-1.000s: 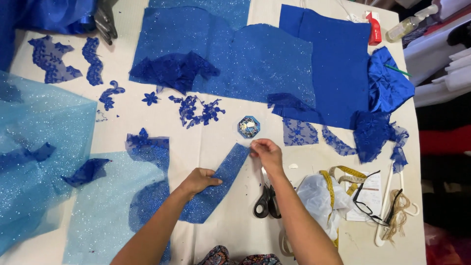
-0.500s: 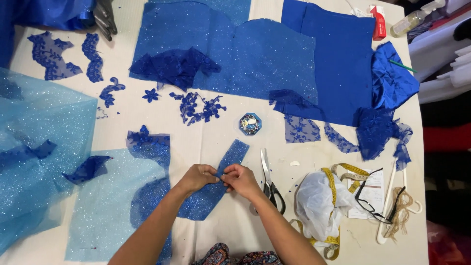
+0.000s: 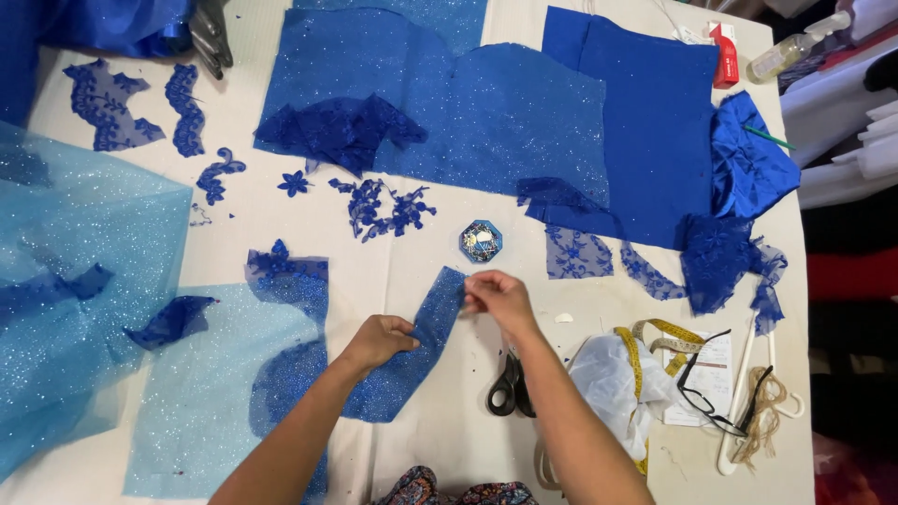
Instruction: The person measures a piece of blue glittery fabric with a ruler and then cuts it into strips using scissors. They trim the edges of the cut fabric and arrange the pieces on the table.
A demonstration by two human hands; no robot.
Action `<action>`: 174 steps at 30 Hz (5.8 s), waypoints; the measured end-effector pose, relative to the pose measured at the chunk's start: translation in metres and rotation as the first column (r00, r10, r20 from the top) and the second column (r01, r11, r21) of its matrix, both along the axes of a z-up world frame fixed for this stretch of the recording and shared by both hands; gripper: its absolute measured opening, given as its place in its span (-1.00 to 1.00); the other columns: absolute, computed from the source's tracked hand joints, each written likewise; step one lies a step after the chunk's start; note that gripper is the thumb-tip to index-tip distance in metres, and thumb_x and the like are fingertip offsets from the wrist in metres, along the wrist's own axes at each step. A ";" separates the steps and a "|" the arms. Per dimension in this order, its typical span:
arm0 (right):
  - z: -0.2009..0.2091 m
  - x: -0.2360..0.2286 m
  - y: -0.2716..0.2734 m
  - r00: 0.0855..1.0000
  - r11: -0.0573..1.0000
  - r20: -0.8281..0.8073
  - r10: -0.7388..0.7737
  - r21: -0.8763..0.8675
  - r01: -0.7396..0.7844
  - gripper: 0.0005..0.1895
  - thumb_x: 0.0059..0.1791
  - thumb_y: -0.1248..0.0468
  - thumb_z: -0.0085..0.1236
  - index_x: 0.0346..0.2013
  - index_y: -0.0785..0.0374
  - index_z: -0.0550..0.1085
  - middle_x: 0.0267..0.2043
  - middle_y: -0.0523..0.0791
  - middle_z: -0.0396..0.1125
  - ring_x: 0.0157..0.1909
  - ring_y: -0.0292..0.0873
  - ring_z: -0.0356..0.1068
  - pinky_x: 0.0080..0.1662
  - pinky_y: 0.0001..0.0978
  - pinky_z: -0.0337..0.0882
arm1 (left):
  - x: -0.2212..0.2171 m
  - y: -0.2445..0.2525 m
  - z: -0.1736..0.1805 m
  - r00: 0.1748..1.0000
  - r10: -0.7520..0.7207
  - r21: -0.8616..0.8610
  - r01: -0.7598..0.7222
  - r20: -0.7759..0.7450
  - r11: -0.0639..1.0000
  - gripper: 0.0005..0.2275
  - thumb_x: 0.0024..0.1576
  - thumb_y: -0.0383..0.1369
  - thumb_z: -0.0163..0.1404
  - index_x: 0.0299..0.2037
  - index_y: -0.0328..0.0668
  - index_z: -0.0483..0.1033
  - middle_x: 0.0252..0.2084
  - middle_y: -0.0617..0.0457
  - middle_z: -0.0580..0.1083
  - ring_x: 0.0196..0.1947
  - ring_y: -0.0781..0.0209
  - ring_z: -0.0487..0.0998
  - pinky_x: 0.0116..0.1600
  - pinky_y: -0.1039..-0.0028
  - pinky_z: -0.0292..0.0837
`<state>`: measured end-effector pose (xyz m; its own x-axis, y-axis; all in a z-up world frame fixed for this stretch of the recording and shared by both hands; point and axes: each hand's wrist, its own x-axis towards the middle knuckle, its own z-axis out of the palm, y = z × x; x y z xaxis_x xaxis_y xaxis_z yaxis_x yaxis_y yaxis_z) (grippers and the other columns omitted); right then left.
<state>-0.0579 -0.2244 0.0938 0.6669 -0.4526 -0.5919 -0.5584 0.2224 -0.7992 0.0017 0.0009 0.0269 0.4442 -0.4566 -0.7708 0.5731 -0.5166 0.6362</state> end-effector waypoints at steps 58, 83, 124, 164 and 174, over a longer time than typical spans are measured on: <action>-0.036 -0.064 -0.038 0.990 0.900 -0.138 -0.024 -0.434 -0.039 -0.86 -0.07 0.28 0.19 -0.24 0.20 0.61 -0.49 -0.03 0.47 -0.54 -0.20 0.47 -0.39 -0.42 0.46 | -0.067 0.123 0.067 0.997 0.072 0.209 -0.074 0.016 0.975 -0.68 -0.10 -0.56 0.23 -0.11 -0.50 0.58 -0.47 -0.19 0.58 -0.45 0.12 0.67 -0.29 0.49 0.63; -0.052 -0.117 -0.059 0.787 0.036 -0.589 0.182 -0.796 -0.604 -0.89 -0.08 0.25 0.12 -0.29 -0.04 0.44 -0.16 -0.21 0.30 0.01 -0.15 0.34 0.03 -0.31 0.36 | -0.112 0.130 0.052 0.818 0.575 0.028 -0.575 0.024 0.818 -0.52 0.00 -0.64 0.14 0.17 -0.63 0.34 0.02 -0.46 0.46 -0.15 -0.17 0.63 -0.05 0.25 0.63; 0.046 -0.119 0.032 0.931 0.922 -0.331 0.153 -0.291 -0.255 -0.17 -0.28 -0.04 0.49 0.22 -0.02 0.35 0.19 -0.08 0.41 0.23 0.01 0.39 0.14 -0.18 0.42 | 0.033 -0.082 0.011 0.930 -0.225 -0.030 0.244 0.290 0.969 -0.78 0.00 -0.40 0.16 -0.13 -0.03 0.67 -0.19 0.00 0.57 -0.14 0.10 0.57 -0.08 0.33 0.54; 0.005 -0.030 0.062 0.827 0.792 -0.298 0.476 -0.263 -0.551 -0.77 -0.09 0.17 0.25 -0.19 0.17 0.64 -0.30 -0.07 0.46 -0.12 -0.07 0.47 -0.12 -0.27 0.47 | -0.070 0.000 0.042 0.911 0.371 -0.158 -0.399 -0.178 0.903 -0.71 0.18 -0.64 -0.12 0.08 -0.39 0.52 -0.06 -0.35 0.57 -0.02 -0.20 0.61 0.07 0.15 0.56; -0.041 -0.026 -0.018 0.964 0.925 -0.255 0.078 -0.341 -0.165 -0.73 -0.07 0.07 0.27 -0.16 0.11 0.64 -0.25 -0.03 0.51 -0.11 -0.03 0.49 -0.12 -0.26 0.46 | -0.067 0.005 0.035 0.915 0.370 -0.140 -0.392 -0.162 0.909 -0.75 0.16 -0.60 -0.06 0.04 -0.41 0.51 -0.10 -0.32 0.58 -0.06 -0.17 0.63 0.00 0.20 0.59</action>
<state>-0.0835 -0.2429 0.0530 0.5939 -0.5864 -0.5508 -0.7419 -0.1343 -0.6569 -0.0657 0.0058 0.0622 0.5120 -0.3985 -0.7610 0.7877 -0.1356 0.6010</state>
